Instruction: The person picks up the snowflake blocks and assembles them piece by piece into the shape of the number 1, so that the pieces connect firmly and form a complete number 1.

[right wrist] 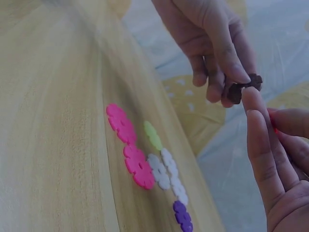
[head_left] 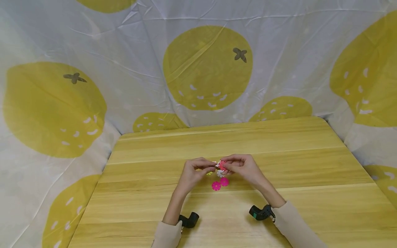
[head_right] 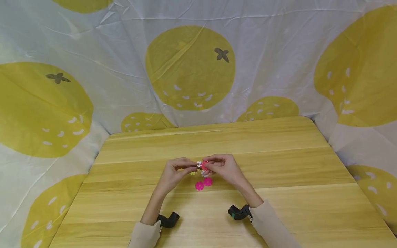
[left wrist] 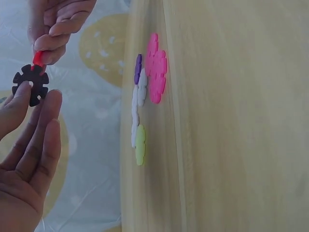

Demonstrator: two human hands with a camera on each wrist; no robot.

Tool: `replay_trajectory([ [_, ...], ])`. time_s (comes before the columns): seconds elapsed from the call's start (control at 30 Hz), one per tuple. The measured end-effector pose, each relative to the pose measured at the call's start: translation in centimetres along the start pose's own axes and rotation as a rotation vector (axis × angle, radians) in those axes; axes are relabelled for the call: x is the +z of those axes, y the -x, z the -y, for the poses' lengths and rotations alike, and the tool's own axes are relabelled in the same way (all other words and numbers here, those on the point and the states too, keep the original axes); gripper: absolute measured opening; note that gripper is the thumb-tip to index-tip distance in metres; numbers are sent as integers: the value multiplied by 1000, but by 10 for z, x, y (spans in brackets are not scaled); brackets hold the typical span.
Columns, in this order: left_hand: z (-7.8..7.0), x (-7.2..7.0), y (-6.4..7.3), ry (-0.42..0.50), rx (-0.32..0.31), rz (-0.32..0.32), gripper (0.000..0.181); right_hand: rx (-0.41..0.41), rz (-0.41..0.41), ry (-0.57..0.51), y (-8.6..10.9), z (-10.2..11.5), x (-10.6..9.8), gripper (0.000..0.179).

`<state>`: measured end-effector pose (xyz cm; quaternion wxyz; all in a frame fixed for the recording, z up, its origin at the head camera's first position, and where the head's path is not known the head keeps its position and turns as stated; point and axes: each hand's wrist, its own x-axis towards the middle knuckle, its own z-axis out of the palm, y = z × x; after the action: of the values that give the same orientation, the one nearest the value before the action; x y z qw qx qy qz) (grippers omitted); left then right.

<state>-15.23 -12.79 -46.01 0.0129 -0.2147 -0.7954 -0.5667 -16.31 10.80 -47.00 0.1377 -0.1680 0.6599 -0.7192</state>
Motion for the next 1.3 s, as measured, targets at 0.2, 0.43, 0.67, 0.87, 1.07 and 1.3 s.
replay_trajectory([
  [0.2, -1, 0, -1, -1, -1, -7, 12, -7, -8, 8, 1, 0, -1, 30],
  [0.43, -2, 0, 0, -14, -1, -32, 15, -21, -8, 24, 2, -1, -2, 28],
  [0.67, 0, 1, 0, -62, 103, -15, 18, -8, 7, -2, 0, -2, 0, 29],
  [0.87, 1, 3, -1, -117, 221, -53, 17, -27, -9, 13, 0, -2, 2, 28],
  [1.07, 2, 15, -4, -260, 451, -174, 20, -65, -83, 32, 1, 1, 7, 28],
  [1.3, 4, 14, -2, -214, 378, -157, 18, -36, -66, 31, 0, 2, 9, 29],
])
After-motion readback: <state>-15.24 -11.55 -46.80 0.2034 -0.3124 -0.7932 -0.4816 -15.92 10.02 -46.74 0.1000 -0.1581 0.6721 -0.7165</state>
